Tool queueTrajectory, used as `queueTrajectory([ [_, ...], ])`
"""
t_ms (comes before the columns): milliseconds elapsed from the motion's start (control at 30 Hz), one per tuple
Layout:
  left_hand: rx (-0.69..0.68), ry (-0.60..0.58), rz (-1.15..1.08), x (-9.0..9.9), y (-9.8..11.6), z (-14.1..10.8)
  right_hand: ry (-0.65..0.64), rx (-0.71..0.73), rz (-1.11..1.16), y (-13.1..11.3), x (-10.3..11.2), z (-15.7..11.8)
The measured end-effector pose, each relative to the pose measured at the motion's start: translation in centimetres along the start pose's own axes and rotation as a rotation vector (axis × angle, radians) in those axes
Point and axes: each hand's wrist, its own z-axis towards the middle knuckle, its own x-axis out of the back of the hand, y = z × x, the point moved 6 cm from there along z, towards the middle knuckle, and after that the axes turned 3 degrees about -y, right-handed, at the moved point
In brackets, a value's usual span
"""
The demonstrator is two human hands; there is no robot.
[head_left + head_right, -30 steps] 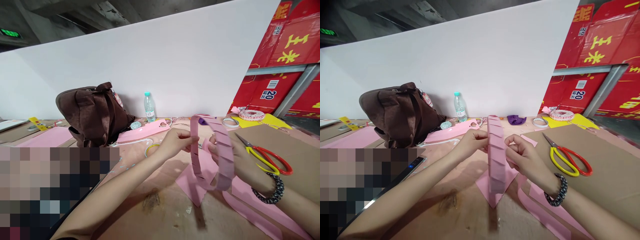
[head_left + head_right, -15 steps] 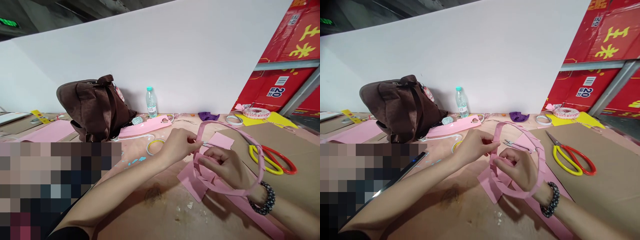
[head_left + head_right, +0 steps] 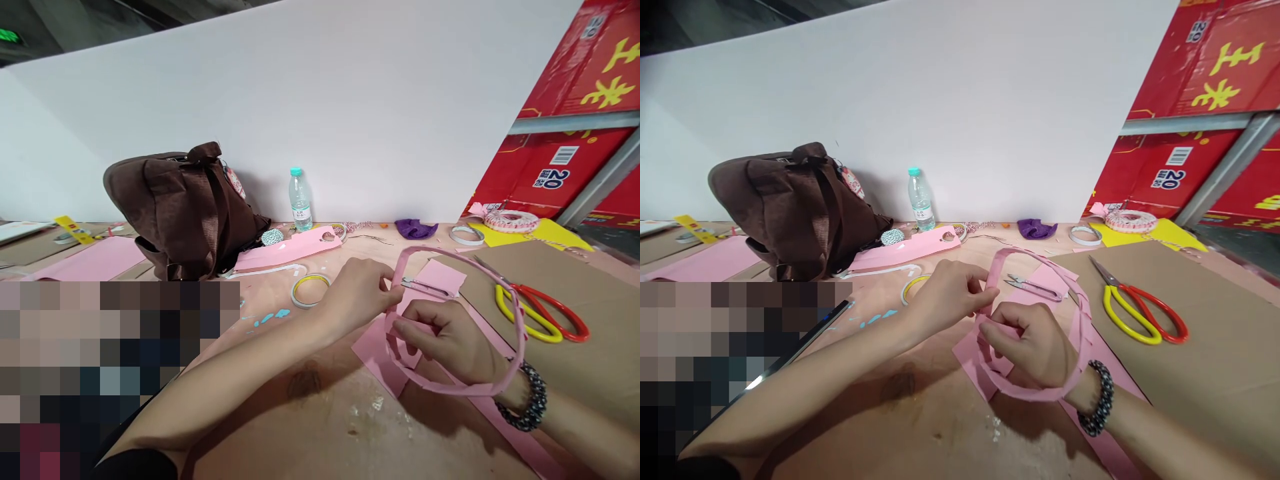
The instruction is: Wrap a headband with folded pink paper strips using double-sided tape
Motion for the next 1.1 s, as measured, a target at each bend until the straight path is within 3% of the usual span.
queueTrajectory([
  [267,-0.024,0.013,0.026,0.1,0.4,-0.1,0.103,-0.024,-0.018,0.8,0.3,0.0],
  [1100,-0.001,-0.005,-0.030,-0.4,0.2,-0.3,0.137,-0.096,0.005,1.7,0.1,-0.1],
])
